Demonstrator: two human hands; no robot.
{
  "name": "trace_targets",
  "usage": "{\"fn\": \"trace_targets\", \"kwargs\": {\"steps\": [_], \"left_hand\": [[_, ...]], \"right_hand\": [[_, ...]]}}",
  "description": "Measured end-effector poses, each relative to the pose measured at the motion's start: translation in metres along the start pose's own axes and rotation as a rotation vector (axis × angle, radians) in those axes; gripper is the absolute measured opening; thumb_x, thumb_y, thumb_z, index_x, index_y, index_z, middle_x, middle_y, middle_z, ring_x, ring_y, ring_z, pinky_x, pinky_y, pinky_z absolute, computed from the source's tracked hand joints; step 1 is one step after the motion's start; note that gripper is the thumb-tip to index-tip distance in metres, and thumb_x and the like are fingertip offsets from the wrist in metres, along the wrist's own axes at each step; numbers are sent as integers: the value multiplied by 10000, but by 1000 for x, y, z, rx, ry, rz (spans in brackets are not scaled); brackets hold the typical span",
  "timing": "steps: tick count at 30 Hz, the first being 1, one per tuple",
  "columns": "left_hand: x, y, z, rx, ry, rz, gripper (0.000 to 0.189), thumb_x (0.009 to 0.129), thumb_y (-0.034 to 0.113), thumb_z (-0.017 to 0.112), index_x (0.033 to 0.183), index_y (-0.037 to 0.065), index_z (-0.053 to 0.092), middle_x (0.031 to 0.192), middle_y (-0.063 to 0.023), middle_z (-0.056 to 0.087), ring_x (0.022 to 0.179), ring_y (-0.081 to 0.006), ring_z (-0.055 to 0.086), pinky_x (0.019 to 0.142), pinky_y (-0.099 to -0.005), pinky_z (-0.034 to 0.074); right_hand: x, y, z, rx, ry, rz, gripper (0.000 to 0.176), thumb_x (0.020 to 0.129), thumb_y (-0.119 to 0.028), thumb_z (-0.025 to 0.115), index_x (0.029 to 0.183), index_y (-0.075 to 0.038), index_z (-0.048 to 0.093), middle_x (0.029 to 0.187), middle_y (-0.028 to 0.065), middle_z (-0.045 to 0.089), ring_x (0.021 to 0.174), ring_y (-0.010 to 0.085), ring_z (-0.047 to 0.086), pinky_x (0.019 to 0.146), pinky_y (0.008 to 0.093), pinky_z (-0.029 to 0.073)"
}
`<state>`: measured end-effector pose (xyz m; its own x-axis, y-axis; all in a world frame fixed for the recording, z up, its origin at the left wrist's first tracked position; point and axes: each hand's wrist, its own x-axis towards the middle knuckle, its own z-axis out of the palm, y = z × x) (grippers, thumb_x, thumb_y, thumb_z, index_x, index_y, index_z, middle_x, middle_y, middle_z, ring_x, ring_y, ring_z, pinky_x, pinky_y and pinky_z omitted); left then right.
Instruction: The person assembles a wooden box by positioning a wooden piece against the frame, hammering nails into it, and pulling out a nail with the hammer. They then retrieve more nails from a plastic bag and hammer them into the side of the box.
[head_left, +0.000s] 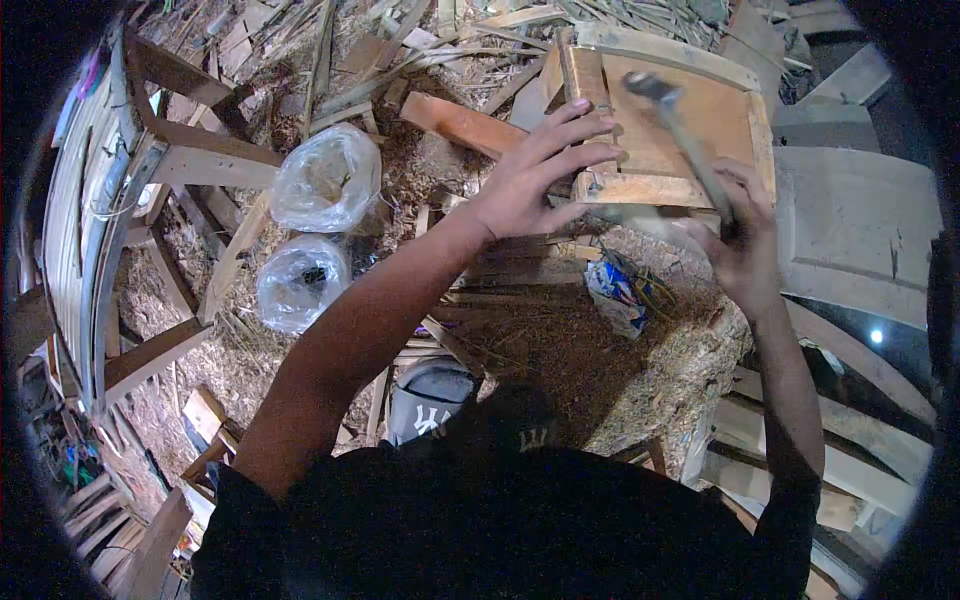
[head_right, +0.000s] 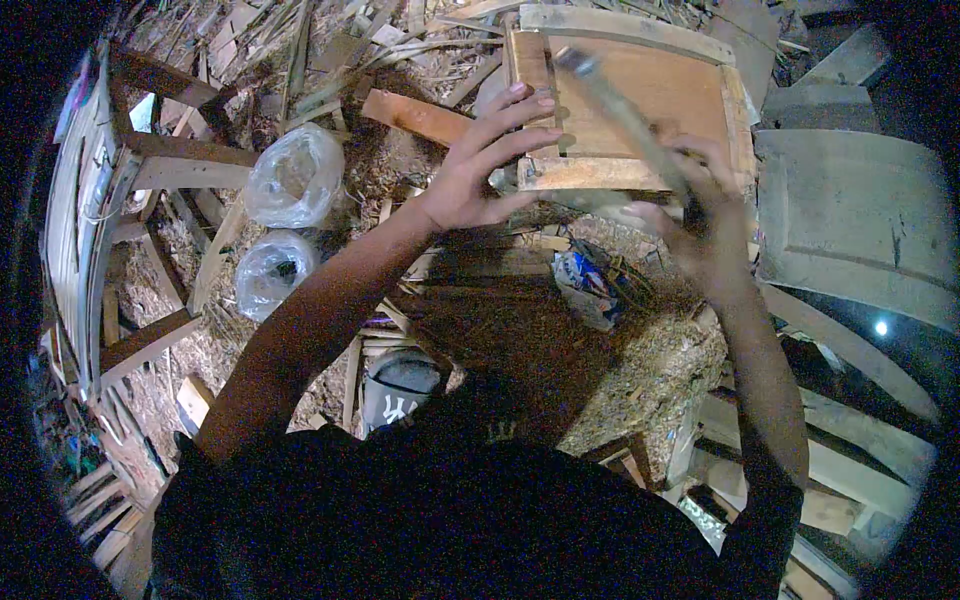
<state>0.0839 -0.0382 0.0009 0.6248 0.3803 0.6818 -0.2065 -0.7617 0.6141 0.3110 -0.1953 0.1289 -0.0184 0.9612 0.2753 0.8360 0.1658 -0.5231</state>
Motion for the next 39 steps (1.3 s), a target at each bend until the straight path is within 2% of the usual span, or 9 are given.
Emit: {"fn": "trace_targets", "kwargs": {"steps": [4, 6, 13, 16, 18, 21, 27, 37, 39], "left_hand": [[-3, 3, 2, 10, 19, -10, 712, 719, 117, 795, 1394, 142, 570, 1487, -134, 487, 1444, -410, 371, 1184, -509, 354], [2, 10, -2, -30, 13, -38, 734, 728, 116, 787, 1419, 196, 554, 1524, -147, 414, 1421, -415, 397, 1154, -505, 401], [-7, 26, -1, 137, 2, -232, 767, 728, 163, 821, 1422, 336, 544, 1519, -141, 299, 1224, -398, 536, 995, -479, 527], [-9, 35, -2, 304, 44, -265, 720, 763, 125, 802, 1431, 252, 564, 1459, -194, 427, 1258, -378, 531, 980, -439, 520], [-8, 36, -2, 63, -53, -360, 688, 791, 111, 777, 1429, 251, 563, 1205, -176, 634, 1068, -367, 641, 934, -422, 545], [-8, 42, -4, 46, -71, -447, 661, 816, 101, 755, 1431, 248, 559, 1072, -157, 715, 934, -368, 685, 895, -412, 561], [-14, 31, 4, -25, -47, -450, 666, 802, 65, 768, 1423, 208, 573, 1290, -150, 674, 1048, -332, 699, 911, -409, 561], [-11, 34, 9, -188, 21, -477, 628, 829, 95, 785, 1418, 164, 577, 1309, -140, 668, 1159, -310, 674, 987, -381, 536], [-11, 30, 7, -146, 29, -378, 611, 838, 116, 786, 1412, 147, 578, 1295, -148, 673, 1156, -311, 674, 988, -391, 535]], "right_hand": [[-4, 5, 11, -61, -42, 50, 483, 777, -167, 851, 1202, -48, 657, 1169, 148, 612, 1014, 291, 641, 902, 358, 518], [-2, 7, 14, -164, -12, 195, 387, 780, -137, 837, 1121, -22, 693, 1112, 136, 627, 982, 268, 644, 869, 351, 523], [4, 4, 8, -110, 2, 180, 349, 772, -91, 828, 1085, 0, 702, 966, 105, 603, 878, 244, 620, 779, 348, 507], [5, 6, 7, -107, 0, 137, 354, 775, -85, 823, 1093, 1, 696, 937, 102, 585, 852, 238, 604, 760, 341, 496], [4, 9, 8, -84, 6, 89, 357, 775, -77, 817, 1099, 2, 691, 925, 103, 575, 834, 235, 592, 746, 335, 488], [4, 8, 7, -56, -5, 116, 372, 765, -69, 822, 1104, 6, 690, 920, 105, 572, 831, 237, 588, 743, 334, 486], [6, 6, 6, -75, -11, 118, 396, 765, -87, 828, 1124, 11, 693, 899, 105, 568, 818, 239, 581, 727, 335, 477], [8, 8, 0, -102, -59, 165, 391, 770, -117, 833, 1112, 17, 700, 875, 105, 567, 806, 236, 572, 718, 340, 467], [7, 15, 0, -114, -66, 146, 392, 772, -127, 834, 1115, 11, 703, 878, 101, 567, 810, 233, 574, 720, 340, 468]]}}
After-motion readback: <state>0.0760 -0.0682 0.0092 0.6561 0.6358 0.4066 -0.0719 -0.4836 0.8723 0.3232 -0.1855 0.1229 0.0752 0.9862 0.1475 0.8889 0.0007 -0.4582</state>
